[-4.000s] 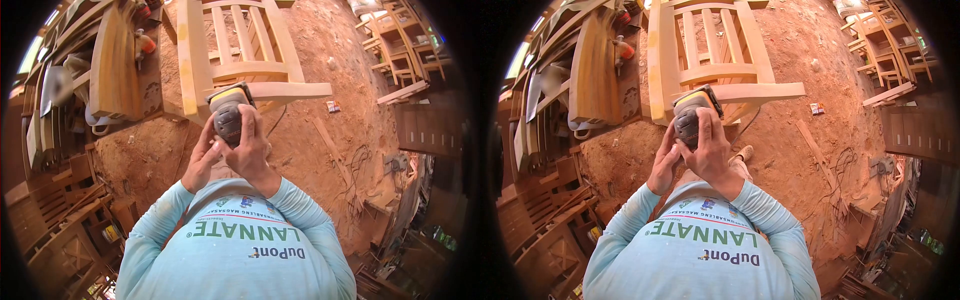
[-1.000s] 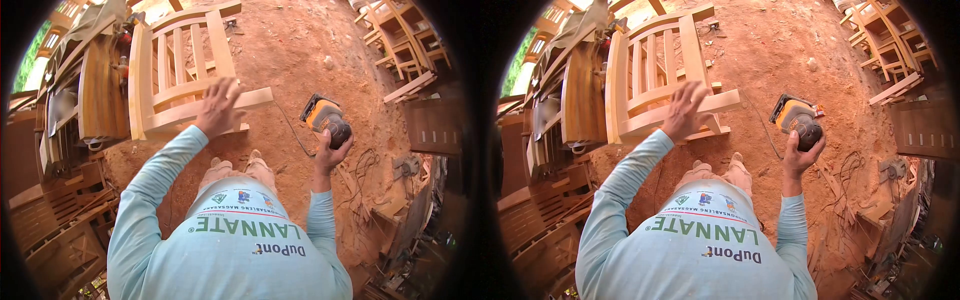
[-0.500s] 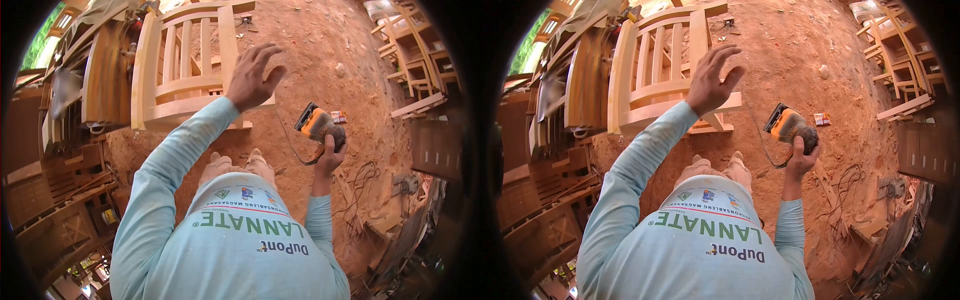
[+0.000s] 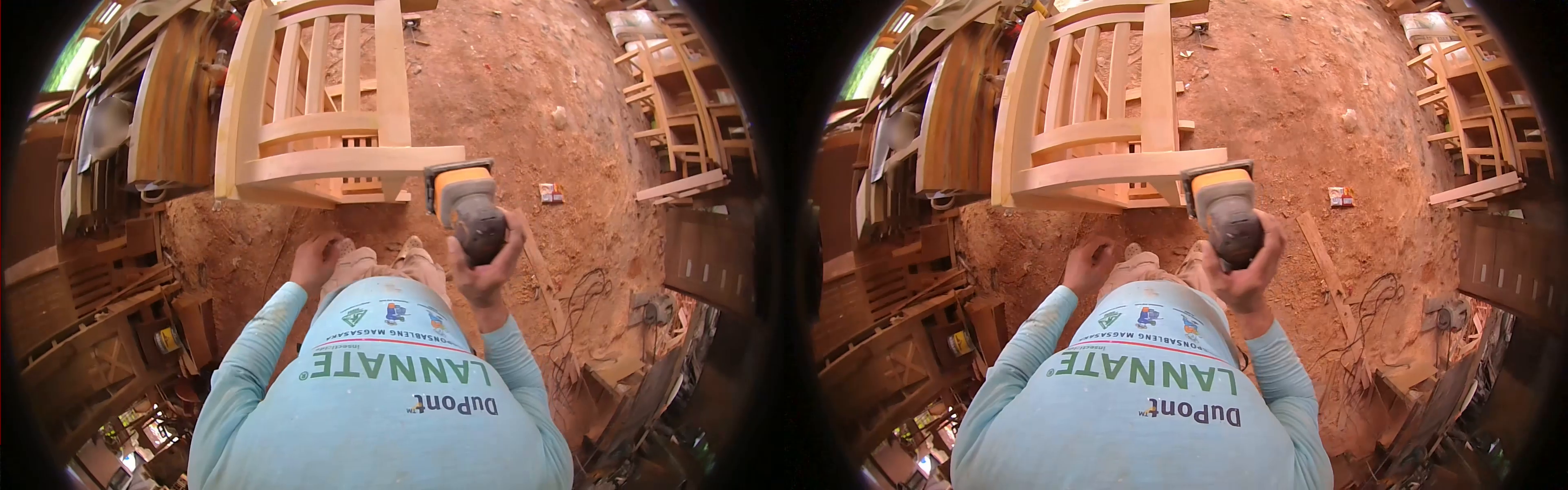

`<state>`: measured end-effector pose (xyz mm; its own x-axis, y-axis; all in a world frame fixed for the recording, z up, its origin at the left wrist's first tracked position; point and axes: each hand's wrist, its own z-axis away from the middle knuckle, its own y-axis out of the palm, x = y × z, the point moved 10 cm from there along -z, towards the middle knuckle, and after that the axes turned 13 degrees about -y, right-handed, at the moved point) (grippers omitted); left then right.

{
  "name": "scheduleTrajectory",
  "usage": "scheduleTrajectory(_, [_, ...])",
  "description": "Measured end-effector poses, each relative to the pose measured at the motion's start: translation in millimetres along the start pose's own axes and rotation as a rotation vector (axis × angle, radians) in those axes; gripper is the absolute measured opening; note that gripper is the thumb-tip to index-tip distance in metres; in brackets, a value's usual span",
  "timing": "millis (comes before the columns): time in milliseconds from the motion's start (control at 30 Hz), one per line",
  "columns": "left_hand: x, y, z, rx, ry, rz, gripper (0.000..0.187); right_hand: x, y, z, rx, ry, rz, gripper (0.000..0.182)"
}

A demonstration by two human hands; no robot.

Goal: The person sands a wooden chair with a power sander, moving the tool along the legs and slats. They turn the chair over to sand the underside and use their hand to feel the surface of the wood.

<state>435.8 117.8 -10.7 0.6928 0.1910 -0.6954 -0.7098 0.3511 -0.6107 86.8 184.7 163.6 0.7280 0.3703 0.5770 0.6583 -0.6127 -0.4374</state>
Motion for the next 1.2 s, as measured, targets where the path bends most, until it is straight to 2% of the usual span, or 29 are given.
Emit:
scheduleTrajectory(100, [80.2,-13.2,-1.6,0.080,-0.119,-0.159,0.022,11.5,19.1,6.8,-0.047,-0.009,0.083,0.084])
scheduleTrajectory(200, [190.9,-37.1,-5.2,0.090,-0.280,-0.274,0.029,13.7,30.4,9.3,-0.096,0.000,0.150,0.083])
scheduleTrajectory(367, [257.1,-93.5,5.4,0.062,-0.370,-0.317,0.034,33.6,63.8,26.2,-0.068,0.007,0.237,0.083])
scheduleTrajectory(500, [289.0,-121.7,2.5,0.080,-0.427,-0.363,0.035,37.2,101.8,56.8,-0.214,0.169,0.000,0.085])
scheduleTrajectory(700, [315.5,-150.1,-12.1,0.090,-0.345,-0.436,0.039,75.2,153.6,71.4,-0.262,0.320,-0.235,0.084])
scheduleTrajectory(767, [329.2,-155.1,-17.6,0.119,-0.394,-0.363,0.041,79.7,164.7,80.5,-0.257,0.346,-0.261,0.082])
scheduleTrajectory(867, [337.9,-159.4,-18.3,0.151,-0.461,-0.302,0.042,73.3,166.0,87.0,-0.388,0.502,-0.384,0.080])
scheduleTrajectory(1000, [362.1,-160.9,-26.3,0.145,-0.457,-0.358,0.045,37.5,128.5,82.8,-0.579,0.648,-0.354,0.078])
scheduleTrajectory(1100, [358.5,-161.3,-24.3,0.143,-0.474,-0.389,0.045,5.4,82.3,76.6,-0.660,0.598,-0.130,0.077])
scheduleTrajectory(1200, [337.1,-153.3,-26.3,0.135,-0.323,-0.413,0.039,-2.5,36.8,61.9,-0.774,0.607,-0.091,0.076])
